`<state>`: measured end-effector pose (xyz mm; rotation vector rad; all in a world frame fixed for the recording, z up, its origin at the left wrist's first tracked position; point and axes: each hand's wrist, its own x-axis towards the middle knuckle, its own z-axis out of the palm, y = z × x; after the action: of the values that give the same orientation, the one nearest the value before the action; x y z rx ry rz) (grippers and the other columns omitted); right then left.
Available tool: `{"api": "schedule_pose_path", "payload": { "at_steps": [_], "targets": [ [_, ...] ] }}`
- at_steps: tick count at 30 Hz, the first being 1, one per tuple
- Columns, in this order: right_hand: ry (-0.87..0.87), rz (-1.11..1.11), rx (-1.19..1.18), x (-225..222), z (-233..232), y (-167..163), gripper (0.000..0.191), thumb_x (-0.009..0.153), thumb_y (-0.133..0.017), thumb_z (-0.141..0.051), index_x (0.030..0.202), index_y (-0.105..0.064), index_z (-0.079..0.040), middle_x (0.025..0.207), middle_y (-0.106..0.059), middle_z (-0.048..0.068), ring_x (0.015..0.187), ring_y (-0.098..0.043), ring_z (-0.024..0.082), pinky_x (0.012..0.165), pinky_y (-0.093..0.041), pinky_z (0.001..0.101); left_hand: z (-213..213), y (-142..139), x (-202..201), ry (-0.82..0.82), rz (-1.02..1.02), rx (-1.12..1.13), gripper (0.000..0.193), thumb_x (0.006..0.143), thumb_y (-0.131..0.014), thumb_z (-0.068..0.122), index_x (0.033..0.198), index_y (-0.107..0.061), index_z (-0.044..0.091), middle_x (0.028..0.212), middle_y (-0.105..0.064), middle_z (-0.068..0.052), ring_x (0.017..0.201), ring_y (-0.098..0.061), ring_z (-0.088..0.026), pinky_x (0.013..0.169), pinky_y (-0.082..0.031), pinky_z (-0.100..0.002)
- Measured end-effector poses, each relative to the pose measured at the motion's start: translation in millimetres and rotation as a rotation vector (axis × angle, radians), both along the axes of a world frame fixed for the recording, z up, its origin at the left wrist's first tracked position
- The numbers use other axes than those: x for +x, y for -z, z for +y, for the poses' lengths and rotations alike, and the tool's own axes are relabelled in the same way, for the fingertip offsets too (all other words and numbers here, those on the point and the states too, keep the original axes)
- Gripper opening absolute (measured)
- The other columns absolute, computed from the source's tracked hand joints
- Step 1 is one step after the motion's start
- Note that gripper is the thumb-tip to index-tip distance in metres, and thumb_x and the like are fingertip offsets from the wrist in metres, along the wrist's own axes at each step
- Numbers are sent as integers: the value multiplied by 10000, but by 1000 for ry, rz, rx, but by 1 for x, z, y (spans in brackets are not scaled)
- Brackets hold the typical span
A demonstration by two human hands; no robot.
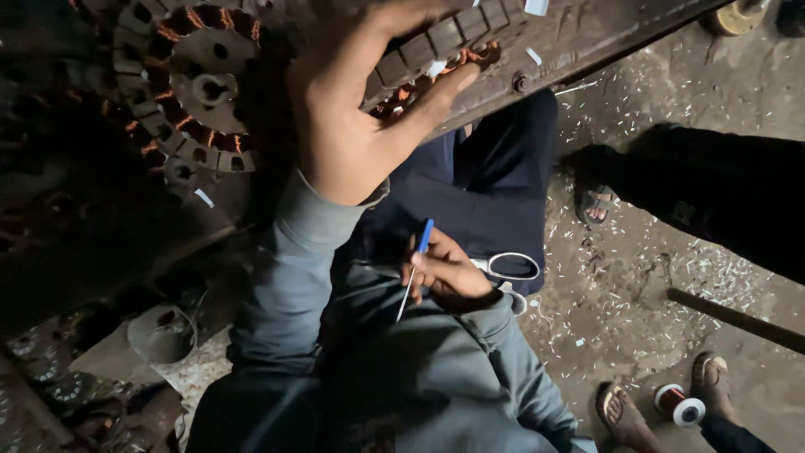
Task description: The person uses a screwdriver to adjust copper windings on a motor stator, inserting small white insulating pieces into the slots. They rotate the stator and continue the process on multiple units placed on a workbench.
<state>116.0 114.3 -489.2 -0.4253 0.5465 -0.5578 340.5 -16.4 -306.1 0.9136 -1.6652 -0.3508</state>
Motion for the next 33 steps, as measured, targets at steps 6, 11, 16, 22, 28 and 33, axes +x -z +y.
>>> {"api": "schedule_pose_path", "payload": {
  "at_steps": [6, 11, 16, 22, 28, 33],
  "targets": [
    [-100, -11, -90, 2, -7, -1, 213, 1038, -611, -20, 1234, -537, 16, 1023, -678, 167, 860, -710, 237, 758, -598, 383, -6, 4, 6, 57, -42, -33, 368, 1074, -855, 69, 1343, -604, 57, 1268, -685, -72, 1177, -708, -194, 1033, -581, -300],
    [-67, -21, -18, 8, -7, 6, 162, 1054, -556, -38, 1206, -530, 14, 1016, -694, 205, 811, -729, 269, 731, -600, 379, -9, 5, 8, 54, -61, -22, 296, 1111, -801, 98, 1312, -590, 50, 1259, -685, -76, 1191, -710, -203, 1043, -587, -303],
    [-76, -87, -59, 9, -6, 6, 160, 1090, -530, -33, 1241, -506, 15, 1041, -673, 222, 833, -717, 294, 749, -599, 399, -11, 6, 9, 60, -47, -29, 339, 1075, -807, 165, 1313, -595, 49, 1185, -685, -88, 1102, -715, -193, 973, -586, -306],
    [14, -141, 23, 16, -10, 2, 155, 1108, -468, -142, 1233, -441, -54, 1016, -677, 252, 840, -725, 329, 743, -602, 400, -10, 8, 10, 6, -49, -3, 369, 1020, -807, 250, 1256, -608, 48, 1090, -666, -76, 967, -691, -196, 874, -555, -323],
    [-39, -147, -27, 15, -15, -1, 133, 1124, -476, -126, 1229, -443, -51, 1042, -666, 257, 877, -710, 340, 786, -596, 413, -6, 11, 11, -4, 4, 53, 370, 1008, -804, 217, 1286, -626, 50, 1072, -678, -66, 950, -704, -178, 851, -569, -295],
    [-59, -171, -14, 15, -21, -1, 130, 1117, -477, -122, 1221, -443, -51, 1041, -667, 255, 884, -707, 333, 786, -596, 413, -6, 14, 10, -60, 54, 74, 371, 983, -830, 218, 1253, -644, 45, 1037, -683, -63, 904, -707, -162, 794, -570, -270]
  ]
}}
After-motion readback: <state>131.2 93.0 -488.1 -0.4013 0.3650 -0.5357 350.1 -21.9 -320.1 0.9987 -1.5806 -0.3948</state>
